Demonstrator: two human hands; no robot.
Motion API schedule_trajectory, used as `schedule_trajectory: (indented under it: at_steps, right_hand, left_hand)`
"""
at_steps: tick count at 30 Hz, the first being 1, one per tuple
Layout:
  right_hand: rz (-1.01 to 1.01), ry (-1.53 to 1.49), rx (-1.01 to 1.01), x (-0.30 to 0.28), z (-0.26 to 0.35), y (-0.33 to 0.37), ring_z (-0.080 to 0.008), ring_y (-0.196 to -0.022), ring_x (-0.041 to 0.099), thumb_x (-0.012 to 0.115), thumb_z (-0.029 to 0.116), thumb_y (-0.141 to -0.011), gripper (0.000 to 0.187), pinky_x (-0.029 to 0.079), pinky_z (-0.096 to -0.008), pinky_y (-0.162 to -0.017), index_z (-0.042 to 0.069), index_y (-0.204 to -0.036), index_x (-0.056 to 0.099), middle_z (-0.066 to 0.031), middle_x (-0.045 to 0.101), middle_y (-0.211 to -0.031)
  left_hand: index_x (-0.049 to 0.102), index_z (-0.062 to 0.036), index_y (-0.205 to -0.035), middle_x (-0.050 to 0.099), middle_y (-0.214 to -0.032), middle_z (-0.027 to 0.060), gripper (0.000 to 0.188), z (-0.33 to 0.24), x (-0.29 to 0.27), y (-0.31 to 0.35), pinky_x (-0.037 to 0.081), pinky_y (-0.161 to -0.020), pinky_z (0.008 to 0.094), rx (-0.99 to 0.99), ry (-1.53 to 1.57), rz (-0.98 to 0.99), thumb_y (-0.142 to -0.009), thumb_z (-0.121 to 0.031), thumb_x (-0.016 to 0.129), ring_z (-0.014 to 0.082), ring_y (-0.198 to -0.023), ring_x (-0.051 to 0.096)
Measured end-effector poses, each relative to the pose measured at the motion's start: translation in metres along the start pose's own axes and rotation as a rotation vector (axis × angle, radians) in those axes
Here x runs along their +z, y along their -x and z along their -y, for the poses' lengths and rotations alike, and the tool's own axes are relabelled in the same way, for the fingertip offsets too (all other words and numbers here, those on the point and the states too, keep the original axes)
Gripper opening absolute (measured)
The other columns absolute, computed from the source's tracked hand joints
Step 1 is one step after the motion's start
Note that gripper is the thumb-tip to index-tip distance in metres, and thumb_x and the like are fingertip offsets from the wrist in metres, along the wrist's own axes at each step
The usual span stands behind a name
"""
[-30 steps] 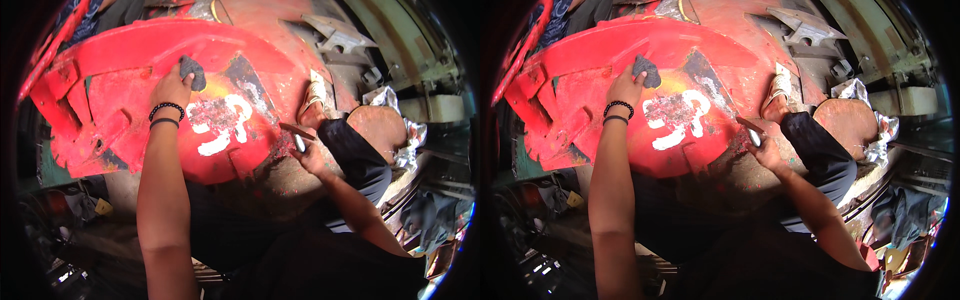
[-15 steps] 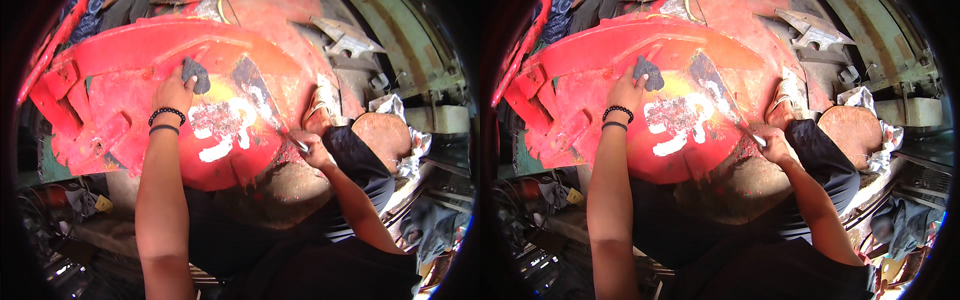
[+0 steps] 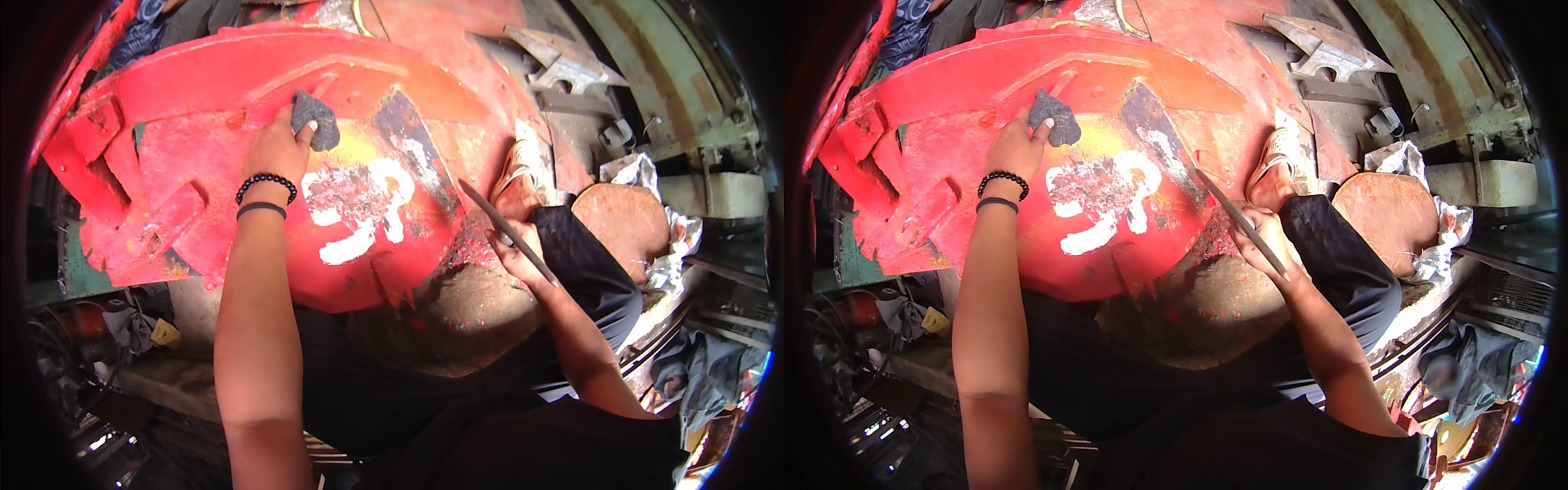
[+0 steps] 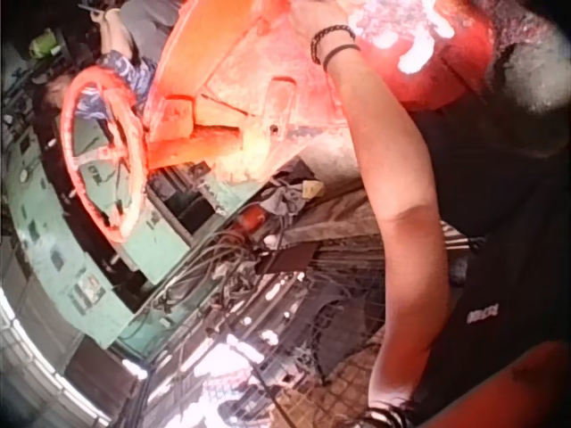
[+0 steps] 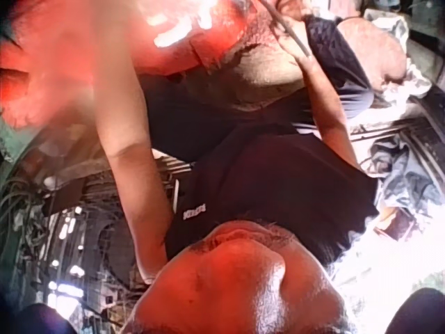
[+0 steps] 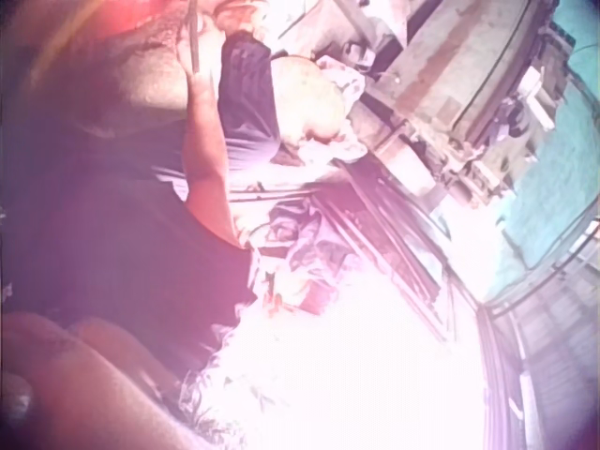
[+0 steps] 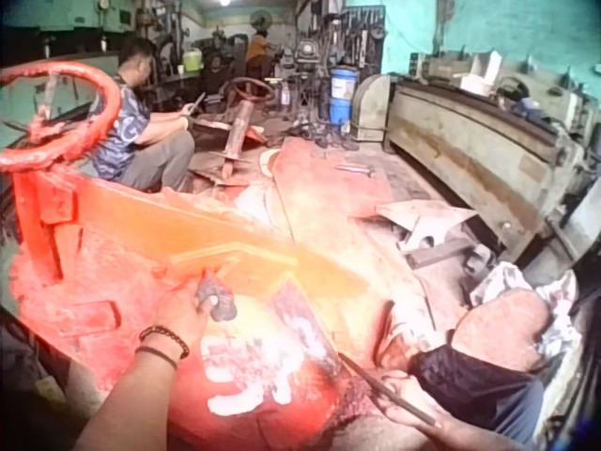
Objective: The person scrapes paint off a red metal part using a metal scraper and a cloth. They repeatedly scrape and wipe the same area, removing flakes of paint. Another person is visible in the background working on a separate task.
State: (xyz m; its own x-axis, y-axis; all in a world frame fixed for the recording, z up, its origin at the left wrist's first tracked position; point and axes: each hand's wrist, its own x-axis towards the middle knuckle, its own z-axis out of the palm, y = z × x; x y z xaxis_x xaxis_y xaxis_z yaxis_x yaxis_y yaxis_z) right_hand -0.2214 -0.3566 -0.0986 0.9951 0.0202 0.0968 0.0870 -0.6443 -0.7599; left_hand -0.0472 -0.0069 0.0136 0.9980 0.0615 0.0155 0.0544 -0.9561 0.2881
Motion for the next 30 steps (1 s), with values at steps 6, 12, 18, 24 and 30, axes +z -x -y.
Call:
schedule_trajectory:
  at_steps: [6,12,18,24,30]
  right_hand:
    - [0.152,0.246,0.082,0.026,-0.052,0.003,-0.0357,-0.069,0.066,0.068,0.020,-0.079,0.015,0.051,-0.0444,-0.064,0.005,-0.078,0.065,-0.0195,0.062,-0.068]
    - [0.263,0.353,0.244,0.030,-0.088,0.042,-0.0389,-0.071,0.066,0.066,0.022,-0.082,0.018,0.052,-0.0447,-0.064,0.006,-0.089,0.069,-0.0211,0.065,-0.073]
    - [0.028,0.183,-0.050,0.016,-0.033,0.011,-0.0364,-0.060,0.064,0.064,0.010,-0.082,0.011,0.051,-0.0397,-0.059,0.001,-0.078,0.064,-0.0202,0.061,-0.065]
    - [0.186,0.320,0.354,0.026,-0.053,0.022,-0.0414,-0.080,0.066,0.068,0.017,-0.077,0.016,0.052,-0.0464,-0.072,0.003,-0.086,0.067,-0.0241,0.065,-0.078]
    - [0.131,0.250,0.375,0.024,-0.051,0.027,-0.0390,-0.081,0.067,0.067,0.020,-0.079,0.022,0.053,-0.0443,-0.073,0.002,-0.091,0.068,-0.0235,0.067,-0.081]
  left_hand:
    - [0.052,-0.0111,-0.130,0.066,-0.111,0.0204,0.046,-0.001,-0.001,0.001,0.050,-0.087,0.0486,-0.001,-0.023,0.002,-0.092,-0.038,0.057,0.0382,-0.104,0.063]
    - [0.053,-0.0108,-0.130,0.066,-0.110,0.0216,0.047,-0.002,-0.003,-0.001,0.049,-0.088,0.0487,0.006,-0.026,0.030,-0.093,-0.039,0.057,0.0382,-0.104,0.063]
    - [0.053,-0.0107,-0.128,0.066,-0.111,0.0211,0.046,-0.001,-0.002,0.001,0.049,-0.088,0.0489,-0.006,-0.012,0.003,-0.093,-0.039,0.057,0.0381,-0.105,0.062]
    - [0.052,-0.0113,-0.130,0.066,-0.111,0.0200,0.047,-0.003,-0.004,0.001,0.049,-0.088,0.0488,0.013,-0.006,0.009,-0.093,-0.039,0.057,0.0380,-0.105,0.062]
    - [0.050,-0.0138,-0.134,0.067,-0.109,0.0182,0.051,0.000,-0.002,0.000,0.049,-0.087,0.0475,0.003,-0.010,0.018,-0.093,-0.044,0.054,0.0358,-0.104,0.063]
